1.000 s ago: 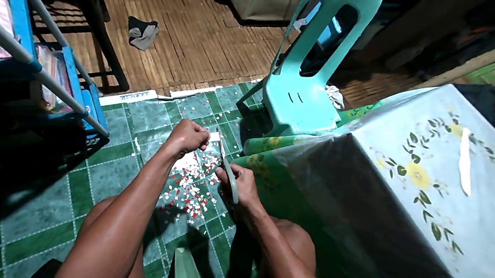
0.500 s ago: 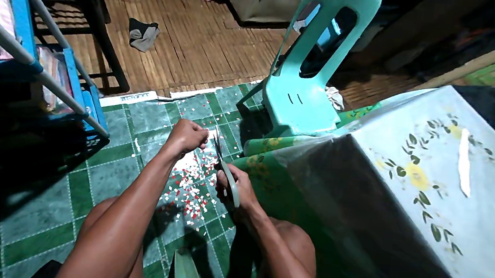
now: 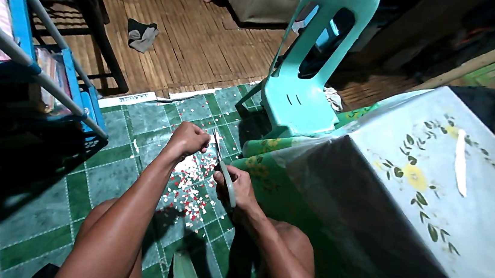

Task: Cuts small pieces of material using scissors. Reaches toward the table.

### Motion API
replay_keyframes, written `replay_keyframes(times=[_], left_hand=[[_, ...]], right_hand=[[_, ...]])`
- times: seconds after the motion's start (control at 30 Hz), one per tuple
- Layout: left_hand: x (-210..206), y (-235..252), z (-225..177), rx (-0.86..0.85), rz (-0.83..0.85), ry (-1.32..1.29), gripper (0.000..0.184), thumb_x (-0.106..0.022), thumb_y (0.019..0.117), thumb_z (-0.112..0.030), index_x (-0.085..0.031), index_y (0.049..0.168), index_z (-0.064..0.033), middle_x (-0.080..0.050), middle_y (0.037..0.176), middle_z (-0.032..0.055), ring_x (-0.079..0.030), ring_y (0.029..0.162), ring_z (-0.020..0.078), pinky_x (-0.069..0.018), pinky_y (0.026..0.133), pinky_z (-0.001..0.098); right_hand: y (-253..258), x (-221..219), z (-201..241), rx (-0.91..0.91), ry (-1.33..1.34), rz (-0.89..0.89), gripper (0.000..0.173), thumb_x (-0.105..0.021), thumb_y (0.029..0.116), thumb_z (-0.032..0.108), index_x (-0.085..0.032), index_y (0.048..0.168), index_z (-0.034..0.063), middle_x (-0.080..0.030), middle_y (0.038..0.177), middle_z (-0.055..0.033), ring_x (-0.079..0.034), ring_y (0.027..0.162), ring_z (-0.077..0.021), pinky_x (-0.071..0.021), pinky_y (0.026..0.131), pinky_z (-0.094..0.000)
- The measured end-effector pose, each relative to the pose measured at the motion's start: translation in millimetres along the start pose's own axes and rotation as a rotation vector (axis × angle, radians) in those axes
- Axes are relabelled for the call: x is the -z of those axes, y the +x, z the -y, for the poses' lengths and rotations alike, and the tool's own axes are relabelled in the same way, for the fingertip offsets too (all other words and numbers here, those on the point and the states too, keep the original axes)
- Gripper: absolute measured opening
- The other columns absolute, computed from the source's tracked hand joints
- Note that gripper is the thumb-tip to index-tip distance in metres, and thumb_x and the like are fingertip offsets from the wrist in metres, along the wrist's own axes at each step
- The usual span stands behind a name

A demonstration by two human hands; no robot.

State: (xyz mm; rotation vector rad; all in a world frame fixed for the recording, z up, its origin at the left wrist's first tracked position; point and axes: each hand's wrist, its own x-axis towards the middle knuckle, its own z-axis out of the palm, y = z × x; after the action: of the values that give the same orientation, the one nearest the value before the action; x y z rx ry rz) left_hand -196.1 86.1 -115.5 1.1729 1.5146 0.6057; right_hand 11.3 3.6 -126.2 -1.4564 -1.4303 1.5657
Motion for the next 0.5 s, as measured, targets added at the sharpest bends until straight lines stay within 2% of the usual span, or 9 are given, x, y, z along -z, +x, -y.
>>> replay_keyframes(times=[0.07,0.13,0.23,0.37,0.5], left_hand=[[-0.9,-4.2,0.0,-0.018,-0.007,-0.005,0.024,-0.063,0.1012,-0.023,-0.074,0.088,-0.0063,-0.072,0.075,0.0037,-0.064,0.060,0.0125,-0.0527,0.059,0.0320],[0.1,-1.7,-3.2,-0.019,0.019,-0.007,0.023,-0.062,0.1014,-0.022,-0.073,0.092,-0.0043,-0.072,0.079,0.0046,-0.067,0.065,0.0126,-0.0565,0.063,0.0317],[1.2,0.3,-7.2,0.007,0.016,-0.048,0.022,-0.063,0.1006,-0.022,-0.074,0.098,-0.0032,-0.073,0.083,0.0047,-0.069,0.070,0.0131,-0.0589,0.070,0.0335],[1.9,1.9,-8.3,0.017,0.000,-0.102,0.021,-0.065,0.1000,-0.023,-0.074,0.102,-0.0037,-0.074,0.083,0.0039,-0.068,0.068,0.0118,-0.0577,0.068,0.0318],[-1.8,3.0,-7.7,-0.018,0.055,-0.090,0.021,-0.064,0.1005,-0.022,-0.074,0.101,-0.0039,-0.073,0.083,0.0046,-0.068,0.068,0.0128,-0.0579,0.067,0.0325]], right_hand=[[-1.7,-1.2,0.2,-0.013,-0.016,-0.019,0.038,-0.073,0.0948,0.036,-0.071,0.112,0.0025,-0.068,0.071,-0.0076,-0.065,0.055,-0.0168,-0.0589,0.053,-0.0346],[-1.5,-0.1,0.9,-0.021,-0.041,-0.039,0.036,-0.073,0.0949,0.036,-0.071,0.109,0.0031,-0.068,0.070,-0.0072,-0.064,0.054,-0.0167,-0.0590,0.053,-0.0355],[1.1,1.5,-2.9,-0.035,-0.042,-0.038,0.039,-0.073,0.0945,0.039,-0.071,0.111,0.0038,-0.068,0.072,-0.0084,-0.065,0.056,-0.0183,-0.0597,0.055,-0.0373],[3.7,-1.4,-5.4,-0.089,0.024,-0.069,0.040,-0.072,0.0960,0.037,-0.069,0.115,0.0026,-0.070,0.076,-0.0103,-0.068,0.059,-0.0191,-0.0611,0.057,-0.0372],[7.3,0.3,-4.8,-0.104,0.106,-0.199,0.040,-0.076,0.0943,0.032,-0.068,0.118,0.0006,-0.072,0.080,-0.0119,-0.070,0.062,-0.0199,-0.0628,0.059,-0.0371]])
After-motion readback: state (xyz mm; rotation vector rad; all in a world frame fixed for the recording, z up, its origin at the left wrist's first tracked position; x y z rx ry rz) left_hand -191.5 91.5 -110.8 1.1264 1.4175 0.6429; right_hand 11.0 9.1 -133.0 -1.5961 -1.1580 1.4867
